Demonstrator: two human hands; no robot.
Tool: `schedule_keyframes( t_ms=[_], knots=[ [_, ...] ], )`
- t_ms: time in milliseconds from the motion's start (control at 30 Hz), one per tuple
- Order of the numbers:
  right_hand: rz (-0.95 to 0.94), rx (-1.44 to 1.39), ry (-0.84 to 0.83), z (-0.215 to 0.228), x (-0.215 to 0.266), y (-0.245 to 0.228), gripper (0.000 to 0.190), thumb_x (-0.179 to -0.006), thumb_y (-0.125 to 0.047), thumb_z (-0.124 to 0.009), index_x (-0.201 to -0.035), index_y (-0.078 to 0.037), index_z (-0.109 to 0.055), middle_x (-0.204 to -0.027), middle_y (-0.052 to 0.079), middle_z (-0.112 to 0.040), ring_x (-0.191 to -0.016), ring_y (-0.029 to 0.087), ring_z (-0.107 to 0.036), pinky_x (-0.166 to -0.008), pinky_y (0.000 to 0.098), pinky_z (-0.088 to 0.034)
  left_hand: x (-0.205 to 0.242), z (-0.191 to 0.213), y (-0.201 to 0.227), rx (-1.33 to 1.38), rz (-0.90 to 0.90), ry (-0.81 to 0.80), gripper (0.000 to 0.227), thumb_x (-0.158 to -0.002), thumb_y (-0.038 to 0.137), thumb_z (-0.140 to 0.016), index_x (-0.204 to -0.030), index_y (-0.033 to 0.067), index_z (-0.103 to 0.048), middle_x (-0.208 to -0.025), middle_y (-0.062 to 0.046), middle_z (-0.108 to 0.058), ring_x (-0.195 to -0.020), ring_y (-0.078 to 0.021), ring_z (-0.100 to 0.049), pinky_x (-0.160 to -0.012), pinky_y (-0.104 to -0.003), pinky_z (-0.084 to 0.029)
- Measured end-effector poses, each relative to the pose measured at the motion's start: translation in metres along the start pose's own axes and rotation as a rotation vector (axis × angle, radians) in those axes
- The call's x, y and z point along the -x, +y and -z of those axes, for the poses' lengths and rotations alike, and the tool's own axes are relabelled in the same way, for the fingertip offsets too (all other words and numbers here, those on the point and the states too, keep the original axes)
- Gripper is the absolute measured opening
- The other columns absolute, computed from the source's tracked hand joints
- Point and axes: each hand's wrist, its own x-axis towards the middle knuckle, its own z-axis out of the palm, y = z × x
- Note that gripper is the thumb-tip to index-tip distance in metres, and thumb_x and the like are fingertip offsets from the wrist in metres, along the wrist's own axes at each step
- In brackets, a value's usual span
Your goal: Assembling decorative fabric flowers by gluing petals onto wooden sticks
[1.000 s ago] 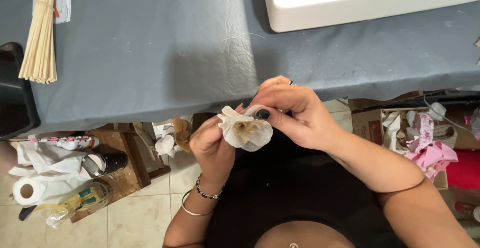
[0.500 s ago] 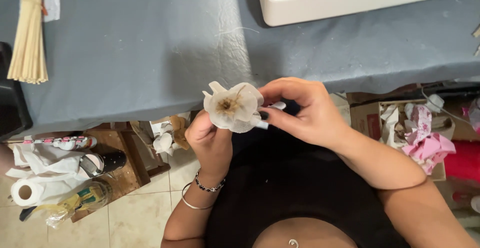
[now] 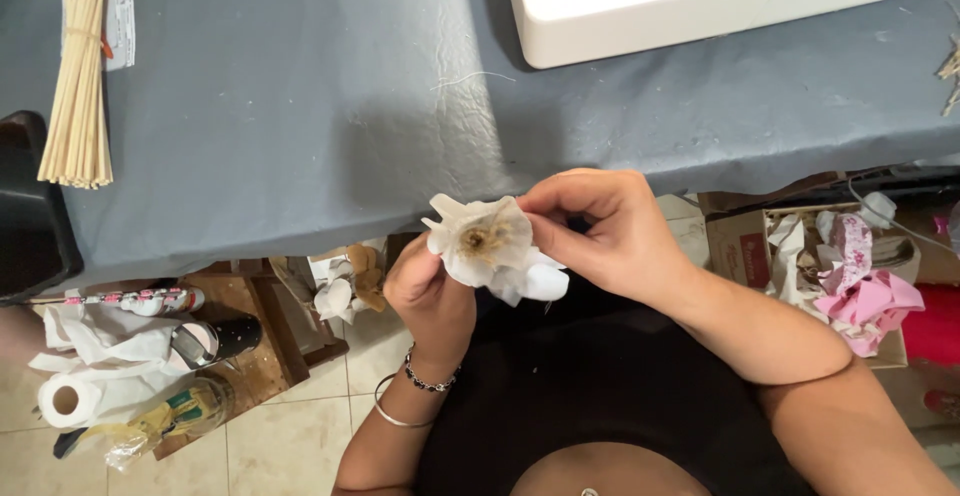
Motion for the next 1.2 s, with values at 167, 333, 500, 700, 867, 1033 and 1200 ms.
schedule_keyframes(
  t_ms=[167,333,500,700,867,1033,1200],
  knots=[
    [0.097,-0.005,-0.037,0.001,-0.001,0.004,0.01,-0.094,-0.002,-0.068,-0.096,-0.003,-0.078,-0.083,0.013,-0.074,-0.072,0.02,-0.068,-0.067,0.0338,-0.057,0.001,0.0,0.0,-0.007,0.001,-0.001,0.012,-0.086,0.0,-0.08,-0.088,-0.0107,-0.075,-0.08,-0.023,-0.074,-0.074,-0.036,-0.074,-0.069,-0.044,-0.059],
    [0.176,0.014,-0.107,0.0,-0.005,0.006,0.018,-0.1,-0.005,-0.06,-0.107,-0.005,-0.076,-0.097,0.011,-0.073,-0.078,0.014,-0.061,-0.07,0.0299,-0.054,0.001,0.003,-0.002,-0.035,0.014,-0.009,0.01,-0.086,-0.001,-0.08,-0.086,-0.01,-0.076,-0.078,-0.022,-0.074,-0.069,-0.035,-0.074,-0.068,-0.043,-0.06],
    [0.207,-0.007,-0.155,0.001,-0.01,0.007,0.018,-0.098,-0.004,-0.06,-0.105,-0.003,-0.076,-0.094,0.012,-0.073,-0.082,0.02,-0.066,-0.072,0.0312,-0.057,-0.026,-0.009,0.033,-0.155,0.026,-0.02,0.008,-0.087,0.0,-0.081,-0.084,-0.0074,-0.077,-0.079,-0.022,-0.074,-0.076,-0.0377,-0.075,-0.07,-0.043,-0.059],
    [0.231,0.007,-0.159,0.001,-0.015,-0.002,0.018,-0.098,-0.002,-0.058,-0.104,-0.001,-0.075,-0.093,0.014,-0.071,-0.079,0.02,-0.063,-0.068,0.0321,-0.055,-0.036,-0.007,0.035,-0.148,0.052,-0.076,0.012,-0.087,0.004,-0.081,-0.086,-0.0065,-0.075,-0.079,-0.022,-0.073,-0.08,-0.0355,-0.074,-0.073,-0.045,-0.059],
    [0.194,0.038,-0.19,0.006,-0.012,-0.013,0.02,-0.101,-0.008,-0.058,-0.11,-0.003,-0.076,-0.094,0.011,-0.075,-0.08,0.022,-0.072,-0.07,0.0311,-0.058,-0.021,0.004,0.019,-0.096,0.084,-0.032,0.013,-0.083,0.004,-0.085,-0.084,-0.0048,-0.076,-0.076,-0.017,-0.072,-0.077,-0.0171,-0.068,-0.074,-0.039,-0.058],
    [-0.081,-0.224,-0.221,0.011,-0.007,-0.017,0.032,-0.096,-0.008,-0.067,-0.126,0.003,-0.067,-0.099,0.009,-0.077,-0.088,0.012,-0.068,-0.077,0.0292,-0.061,-0.018,0.013,0.012,-0.113,0.126,0.026,0.012,-0.08,-0.002,-0.085,-0.08,-0.0065,-0.074,-0.068,-0.017,-0.069,-0.066,-0.0141,-0.062,-0.07,-0.037,-0.058],
    [-0.16,-0.142,-0.119,0.004,-0.004,0.001,0.017,-0.094,-0.008,-0.072,-0.107,0.001,-0.075,-0.072,0.005,-0.066,-0.068,0.006,-0.059,-0.058,0.0197,-0.053,-0.017,0.01,0.012,-0.095,0.085,0.068,0.014,-0.082,0.001,-0.085,-0.08,-0.0066,-0.074,-0.072,-0.016,-0.07,-0.07,-0.015,-0.062,-0.071,-0.037,-0.057]
  ],
)
